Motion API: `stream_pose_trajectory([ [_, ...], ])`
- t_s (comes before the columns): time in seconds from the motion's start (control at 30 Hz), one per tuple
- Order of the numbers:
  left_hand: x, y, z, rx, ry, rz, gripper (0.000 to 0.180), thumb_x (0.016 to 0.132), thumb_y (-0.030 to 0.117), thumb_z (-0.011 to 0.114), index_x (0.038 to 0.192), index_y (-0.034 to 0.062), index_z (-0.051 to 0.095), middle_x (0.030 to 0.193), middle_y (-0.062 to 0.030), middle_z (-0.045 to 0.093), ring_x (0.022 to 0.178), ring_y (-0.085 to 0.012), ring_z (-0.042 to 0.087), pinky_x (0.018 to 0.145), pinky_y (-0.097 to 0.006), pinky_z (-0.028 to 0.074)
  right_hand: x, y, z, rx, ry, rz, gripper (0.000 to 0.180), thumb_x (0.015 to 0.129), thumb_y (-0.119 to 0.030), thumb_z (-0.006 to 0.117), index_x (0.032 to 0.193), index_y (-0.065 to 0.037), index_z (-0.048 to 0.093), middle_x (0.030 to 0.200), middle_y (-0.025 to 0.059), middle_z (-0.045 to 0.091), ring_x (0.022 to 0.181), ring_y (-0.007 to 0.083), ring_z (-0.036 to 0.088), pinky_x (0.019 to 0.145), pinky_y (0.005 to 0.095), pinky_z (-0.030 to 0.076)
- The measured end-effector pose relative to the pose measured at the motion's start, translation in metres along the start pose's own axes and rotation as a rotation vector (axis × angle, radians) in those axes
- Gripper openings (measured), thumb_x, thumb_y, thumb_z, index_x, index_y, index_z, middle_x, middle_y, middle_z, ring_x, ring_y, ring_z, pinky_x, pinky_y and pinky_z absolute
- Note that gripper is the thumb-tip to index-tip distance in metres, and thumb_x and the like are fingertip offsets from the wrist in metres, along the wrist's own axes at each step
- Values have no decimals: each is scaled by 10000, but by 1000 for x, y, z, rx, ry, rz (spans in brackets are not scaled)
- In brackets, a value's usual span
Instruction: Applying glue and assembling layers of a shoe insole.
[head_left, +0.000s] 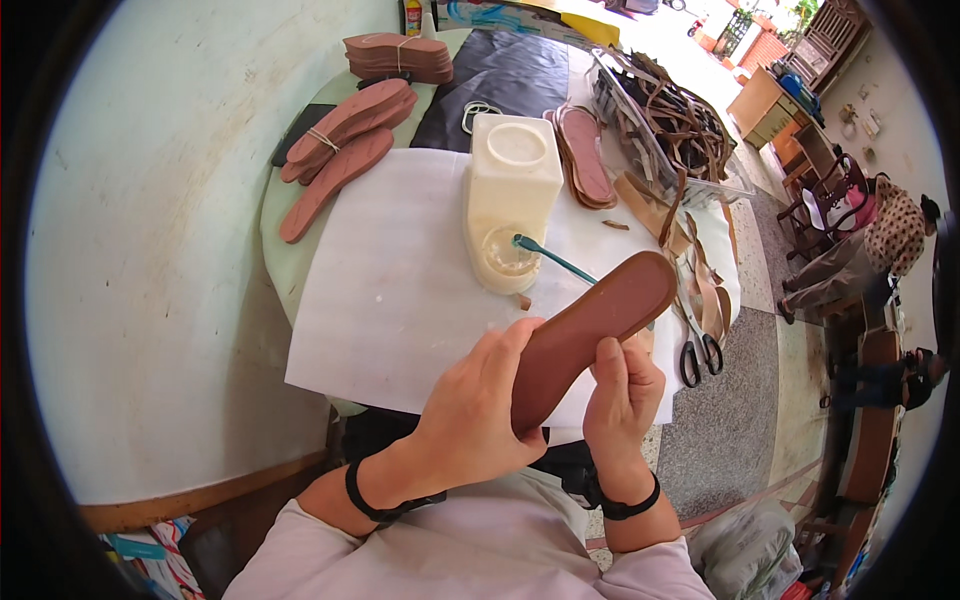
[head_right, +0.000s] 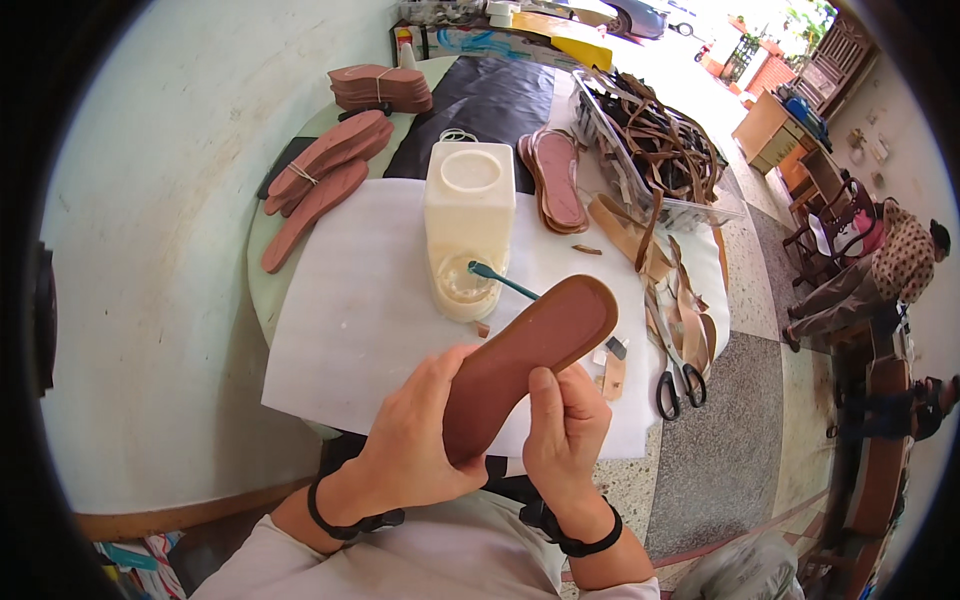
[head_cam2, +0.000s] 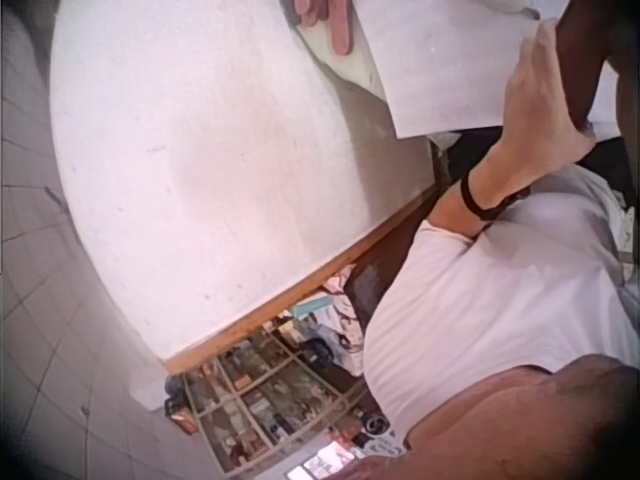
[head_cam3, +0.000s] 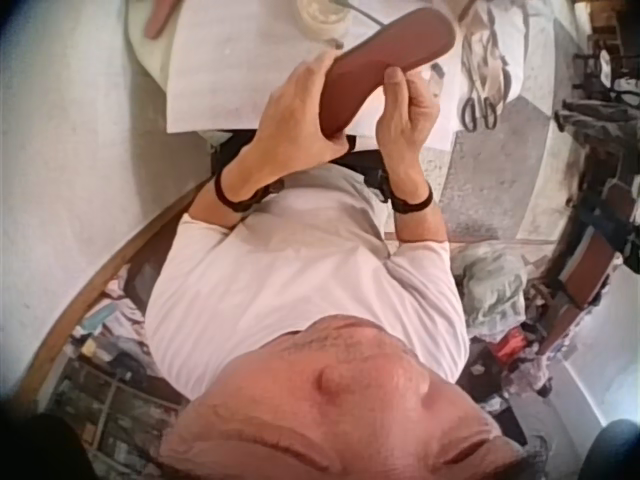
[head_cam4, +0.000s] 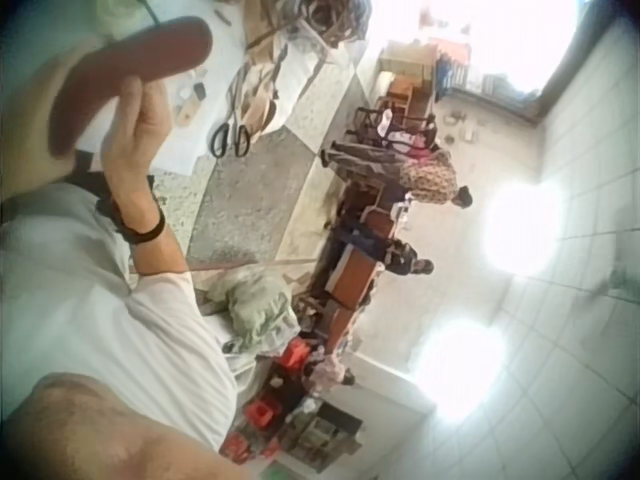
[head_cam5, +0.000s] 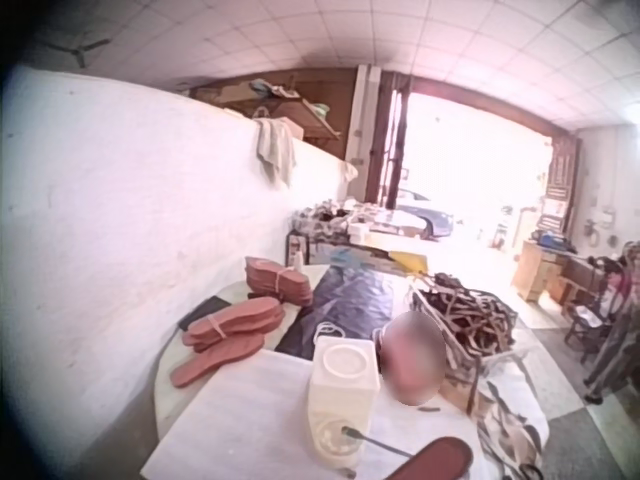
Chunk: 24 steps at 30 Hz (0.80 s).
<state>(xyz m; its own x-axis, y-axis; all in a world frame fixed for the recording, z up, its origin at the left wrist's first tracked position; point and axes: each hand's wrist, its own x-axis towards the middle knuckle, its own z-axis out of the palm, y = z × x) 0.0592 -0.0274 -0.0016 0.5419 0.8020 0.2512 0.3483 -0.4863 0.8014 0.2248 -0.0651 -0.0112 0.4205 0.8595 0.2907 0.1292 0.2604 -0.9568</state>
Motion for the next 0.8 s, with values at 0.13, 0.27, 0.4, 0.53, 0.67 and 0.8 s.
stream_pose_trajectory([
  [0.13, -6, -4, 0, 6, -7, 40, 967, 610, 30, 791, 1468, 34, 345, 1151, -200, 567, 997, -397, 614, 813, -456, 538, 9, 7, -12, 95, 51, 34, 254, 1075, -132, 528, 1076, 59, 695, 856, -2, 627, 793, 60, 515, 715, 222, 428],
  [0.27, -12, -7, 0, -10, -42, 23, 956, 615, 66, 800, 1463, 42, 358, 1228, -210, 571, 1062, -406, 619, 868, -464, 539, 11, 15, -25, 103, 40, 44, 291, 1081, -176, 532, 1130, 65, 687, 809, -43, 546, 747, 33, 451, 691, 196, 401],
  [0.4, -15, -6, -1, 19, -74, -4, 951, 610, 62, 800, 1456, 41, 367, 1207, -201, 576, 1033, -402, 621, 846, -463, 538, 13, 13, -23, 221, 110, 81, 318, 1087, -203, 522, 1142, 66, 682, 799, -66, 504, 726, 20, 415, 643, 184, 356],
  [0.53, -18, -4, -5, 56, -87, 3, 944, 598, 39, 786, 1451, 48, 379, 1149, -189, 581, 973, -390, 619, 806, -457, 536, 17, 1, -23, 282, 74, 90, 329, 1087, -214, 522, 1115, 63, 699, 803, -65, 535, 738, 13, 442, 631, 185, 353],
  [0.67, -20, -6, -4, 46, -89, 91, 939, 591, 17, 768, 1449, 50, 390, 1078, -173, 587, 915, -369, 617, 764, -441, 538, 27, 1, -37, 183, 91, 135, 367, 1089, -230, 519, 971, 60, 708, 792, -54, 602, 730, -8, 468, 593, 190, 347],
  [0.8, -22, -6, -10, 127, -123, 90, 944, 587, 11, 764, 1455, 43, 394, 1042, -160, 594, 867, -347, 616, 722, -421, 539, 34, -6, -57, 67, -120, 223, 360, 1085, -216, 509, 888, 40, 667, 710, -90, 495, 655, -6, 377, 549, 217, 285],
])
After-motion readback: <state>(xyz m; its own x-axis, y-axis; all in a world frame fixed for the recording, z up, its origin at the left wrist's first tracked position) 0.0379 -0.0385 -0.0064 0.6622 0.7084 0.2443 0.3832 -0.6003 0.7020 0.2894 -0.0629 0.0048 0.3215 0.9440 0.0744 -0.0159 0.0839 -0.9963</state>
